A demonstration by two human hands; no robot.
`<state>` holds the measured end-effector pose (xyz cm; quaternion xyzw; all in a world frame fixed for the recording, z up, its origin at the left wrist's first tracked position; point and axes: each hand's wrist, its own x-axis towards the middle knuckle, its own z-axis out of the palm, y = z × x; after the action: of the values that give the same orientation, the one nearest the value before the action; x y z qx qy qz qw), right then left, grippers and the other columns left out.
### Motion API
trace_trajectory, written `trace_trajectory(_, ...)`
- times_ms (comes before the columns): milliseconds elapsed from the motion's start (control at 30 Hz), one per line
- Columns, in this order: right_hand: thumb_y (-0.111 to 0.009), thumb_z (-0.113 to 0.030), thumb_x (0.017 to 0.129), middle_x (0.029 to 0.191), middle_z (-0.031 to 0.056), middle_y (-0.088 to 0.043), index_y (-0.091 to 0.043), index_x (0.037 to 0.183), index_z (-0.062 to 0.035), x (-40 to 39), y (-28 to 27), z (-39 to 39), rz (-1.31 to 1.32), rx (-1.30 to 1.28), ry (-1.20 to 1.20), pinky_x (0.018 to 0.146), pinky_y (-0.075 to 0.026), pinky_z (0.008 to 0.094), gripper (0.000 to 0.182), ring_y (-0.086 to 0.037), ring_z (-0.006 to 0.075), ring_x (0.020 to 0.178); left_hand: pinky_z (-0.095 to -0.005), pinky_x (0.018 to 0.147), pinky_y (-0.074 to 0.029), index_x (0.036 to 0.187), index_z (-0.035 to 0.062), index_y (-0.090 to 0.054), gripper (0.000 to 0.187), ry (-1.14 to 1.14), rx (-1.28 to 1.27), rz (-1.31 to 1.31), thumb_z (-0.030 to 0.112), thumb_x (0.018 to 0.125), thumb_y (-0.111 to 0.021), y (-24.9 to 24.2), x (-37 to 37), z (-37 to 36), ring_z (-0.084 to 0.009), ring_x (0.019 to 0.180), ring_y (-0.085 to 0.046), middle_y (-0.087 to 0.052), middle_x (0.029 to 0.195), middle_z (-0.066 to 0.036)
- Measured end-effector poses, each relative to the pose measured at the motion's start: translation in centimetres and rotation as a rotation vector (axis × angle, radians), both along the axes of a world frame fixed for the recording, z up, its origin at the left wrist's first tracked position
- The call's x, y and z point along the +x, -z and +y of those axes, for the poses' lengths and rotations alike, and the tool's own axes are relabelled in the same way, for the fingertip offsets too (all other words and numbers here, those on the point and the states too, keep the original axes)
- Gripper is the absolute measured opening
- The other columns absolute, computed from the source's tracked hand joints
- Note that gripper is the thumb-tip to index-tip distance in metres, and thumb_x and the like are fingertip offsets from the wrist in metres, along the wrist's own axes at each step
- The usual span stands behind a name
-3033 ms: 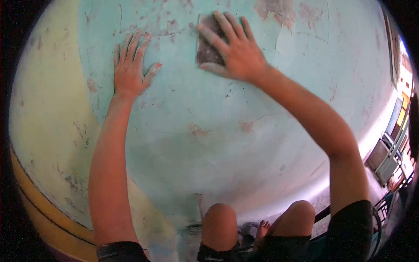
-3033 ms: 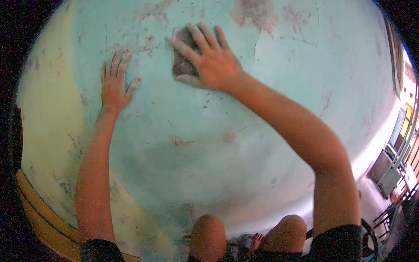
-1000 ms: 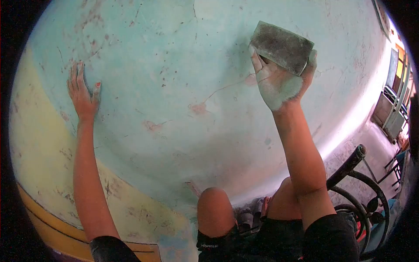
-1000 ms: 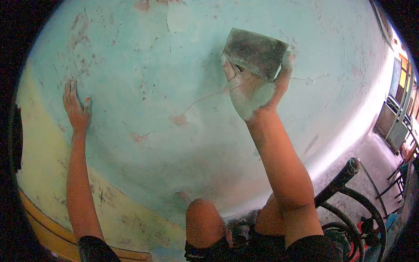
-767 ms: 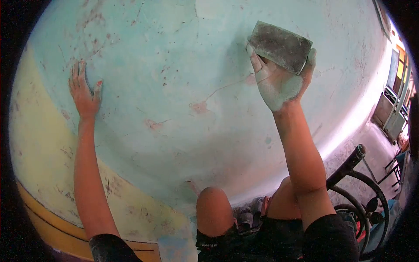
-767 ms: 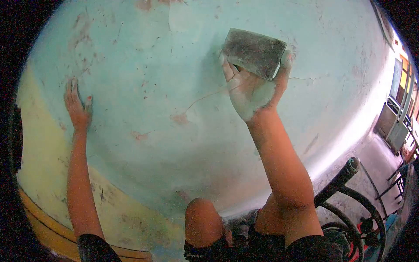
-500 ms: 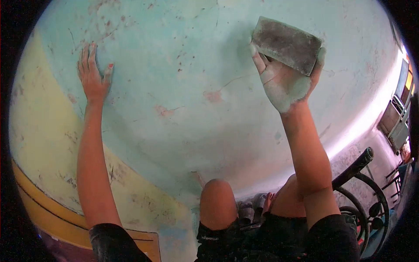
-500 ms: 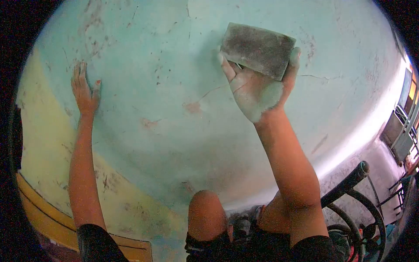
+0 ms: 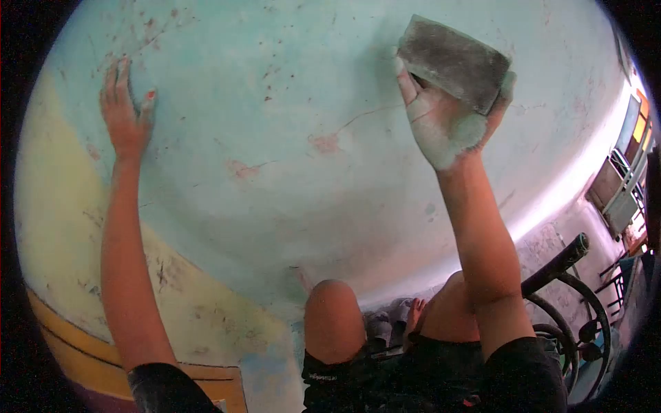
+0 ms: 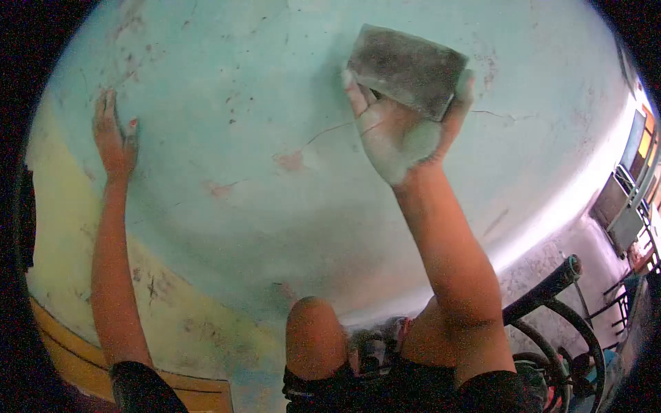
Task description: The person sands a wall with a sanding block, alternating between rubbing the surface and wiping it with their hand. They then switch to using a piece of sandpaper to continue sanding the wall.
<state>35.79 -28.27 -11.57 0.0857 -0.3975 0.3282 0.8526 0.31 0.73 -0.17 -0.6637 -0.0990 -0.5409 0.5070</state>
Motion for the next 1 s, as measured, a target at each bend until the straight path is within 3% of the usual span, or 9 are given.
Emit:
trace_trajectory(167, -0.065, -0.071, 0.078, 0.13, 0.0118, -0.058, -0.057, 0.126, -0.0136, 0.4, -0.2, -0.1, 0.035, 0.023, -0.02, 0.108, -0.041, 0.0527, 0.075, -0.053, 0.035, 0.12, -0.0506, 0.118, -0.023, 0.152, 0.0128, -0.037, 0.065, 0.04, 0.005, 0.019, 0.047, 0.099, -0.05, -0.2, 0.0, 0.0, -0.0319, 0.144, -0.033, -0.038, 0.156, -0.012)
trace_trajectory(400, -0.065, -0.069, 0.079, 0.131, 0.0122, -0.058, -0.055, 0.128, -0.0133, -0.9, -0.2, -0.3, 0.037, -0.021, -0.109, 0.106, -0.042, 0.0516, 0.075, -0.054, 0.0345, 0.12, -0.0499, 0.118, -0.024, 0.151, 0.0118, -0.039, 0.063, -0.022, 0.047, -0.016, 0.047, 0.1, -0.048, 0.0, -0.1, 0.4, -0.0325, 0.144, -0.034, -0.039, 0.155, -0.014)
trace_trajectory(600, -0.057, -0.076, 0.08, 0.138, 0.0134, -0.055, -0.051, 0.137, -0.0117, -1.4, 0.5, -0.2, -0.027, -0.104, -0.072, 0.104, -0.043, 0.0512, 0.086, -0.054, 0.0355, 0.121, -0.0507, 0.116, -0.026, 0.15, 0.0111, -0.041, 0.065, -0.016, -0.007, -0.018, 0.048, 0.097, -0.053, 0.2, -0.1, -0.1, -0.0331, 0.142, -0.038, -0.041, 0.153, -0.014)
trace_trajectory(700, -0.053, -0.08, 0.079, 0.141, 0.0147, -0.053, -0.048, 0.141, -0.0104, -1.3, 0.9, 0.2, -0.058, -0.105, -0.079, 0.104, -0.042, 0.0529, 0.093, -0.053, 0.0388, 0.122, -0.0527, 0.115, -0.027, 0.149, 0.0116, -0.042, 0.066, 0.006, -0.009, -0.03, 0.047, 0.095, -0.056, 0.4, 0.0, -0.1, -0.0336, 0.141, -0.038, -0.041, 0.153, -0.013)
trace_trajectory(833, -0.052, -0.082, 0.079, 0.143, 0.0177, -0.05, -0.044, 0.145, -0.0099, -1.1, 1.2, 0.4, -0.117, -0.117, -0.083, 0.105, -0.041, 0.0554, 0.098, -0.05, 0.0448, 0.126, -0.0504, 0.118, -0.023, 0.153, 0.0115, -0.036, 0.065, -0.008, -0.015, -0.04, 0.046, 0.099, -0.051, 0.5, 0.1, -0.1, -0.0325, 0.145, -0.032, -0.036, 0.157, -0.014)
trace_trajectory(900, -0.058, -0.076, 0.08, 0.151, 0.0229, -0.039, -0.037, 0.15, -0.0083, -0.8, 1.4, 0.6, -0.163, -0.04, -0.158, 0.111, -0.036, 0.0565, 0.1, -0.041, 0.0493, 0.135, -0.0507, 0.119, -0.022, 0.152, 0.0111, -0.036, 0.065, -0.004, -0.046, -0.047, 0.045, 0.099, -0.051, 0.5, 0.3, -0.4, -0.033, 0.145, -0.032, -0.036, 0.157, -0.015)
trace_trajectory(1000, -0.058, -0.076, 0.08, 0.151, 0.0249, -0.038, -0.037, 0.15, -0.0071, -0.5, 1.7, 0.8, -0.18, 0.025, -0.236, 0.111, -0.037, 0.056, 0.101, -0.04, 0.0495, 0.136, -0.0509, 0.118, -0.022, 0.152, 0.0105, -0.037, 0.065, -0.019, -0.061, -0.053, 0.045, 0.099, -0.05, 0.6, 0.3, -0.5, -0.0339, 0.145, -0.032, -0.036, 0.157, -0.015)
